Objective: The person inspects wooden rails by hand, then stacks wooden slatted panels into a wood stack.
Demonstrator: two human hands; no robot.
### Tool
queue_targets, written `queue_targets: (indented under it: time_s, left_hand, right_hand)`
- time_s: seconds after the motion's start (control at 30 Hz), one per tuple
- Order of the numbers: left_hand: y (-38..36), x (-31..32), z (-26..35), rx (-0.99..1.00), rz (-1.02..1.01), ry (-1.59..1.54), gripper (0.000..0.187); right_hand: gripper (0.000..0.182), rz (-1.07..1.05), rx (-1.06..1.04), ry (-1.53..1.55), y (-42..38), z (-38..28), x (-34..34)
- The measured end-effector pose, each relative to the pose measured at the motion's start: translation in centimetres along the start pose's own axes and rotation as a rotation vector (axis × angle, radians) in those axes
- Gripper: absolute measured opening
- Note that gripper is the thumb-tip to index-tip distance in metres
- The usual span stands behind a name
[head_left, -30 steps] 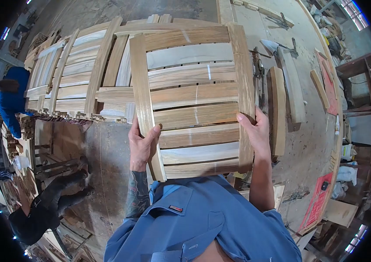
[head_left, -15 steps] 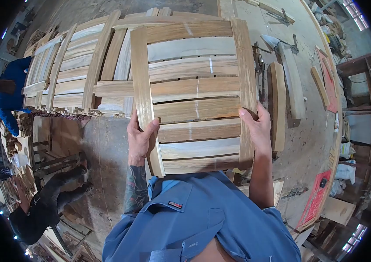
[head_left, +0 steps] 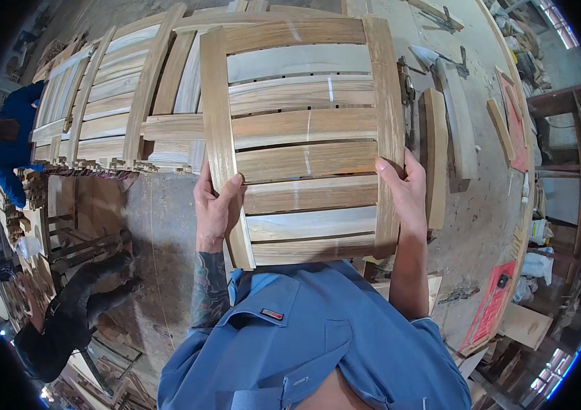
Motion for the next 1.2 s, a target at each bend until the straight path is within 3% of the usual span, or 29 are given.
queue_targets:
  time_s: [0.23,0.37,0.57,0.7,0.77,0.87,1.1,1.2]
  left_hand:
    - [-0.5,-0.1,0.1,0.045,0.06,0.079,0.055]
    - [-0.9,0.7,0.2,0.103,0.13,0.164,0.052]
    - [-1.7,2.0,-0.8,0.161,0.308,0.168,0.05]
    - [-2.7,3.5,-0.7,0.195,0.305,0.01,0.053]
    - [-3.2,2.4,-0.9,0.16,0.257,0.029,0.046]
    - [-3.7,1.9,-1.4,-0.01,0.178,-0.073,0.047]
    - [-5.4,2.1,-3.5,-0.085,0.106,-0.039,0.054]
    - [-5.4,2.0,-4.4,-0.104,0.075,-0.008,0.045]
  right_hand:
    - [0.039,-0.008,-0.008,-0.051,1.4,-0.8,-0.4]
    - [0.04,-0.101,-0.142,-0.081,4.8,-1.4,-0.8]
    - [0.051,-0.304,-0.182,-0.589,10.2,-4.6,1.2]
    - [0.061,-0.398,-0.164,-0.674,13.6,-7.0,2.7]
    - [0.059,-0.538,-0.258,-0.703,15.5,-7.5,3.1]
    - [0.059,-0.544,-0.233,-0.798,17.1,-8.6,4.1]
    - [0.056,-0.612,-0.253,-0.858,19.7,-7.1,6.4]
    - [0.052,-0.642,-0.254,-0.909,20.1,-7.1,7.9]
Point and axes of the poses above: each hand's wrist, its own y-axis towards the middle knuckle, its own x-axis out of the palm, z = x × y, the point moved 3 cm from there along y, towards the middle knuckle, and after that the axes turned 2 degrees about y, right-handed, at the moved point
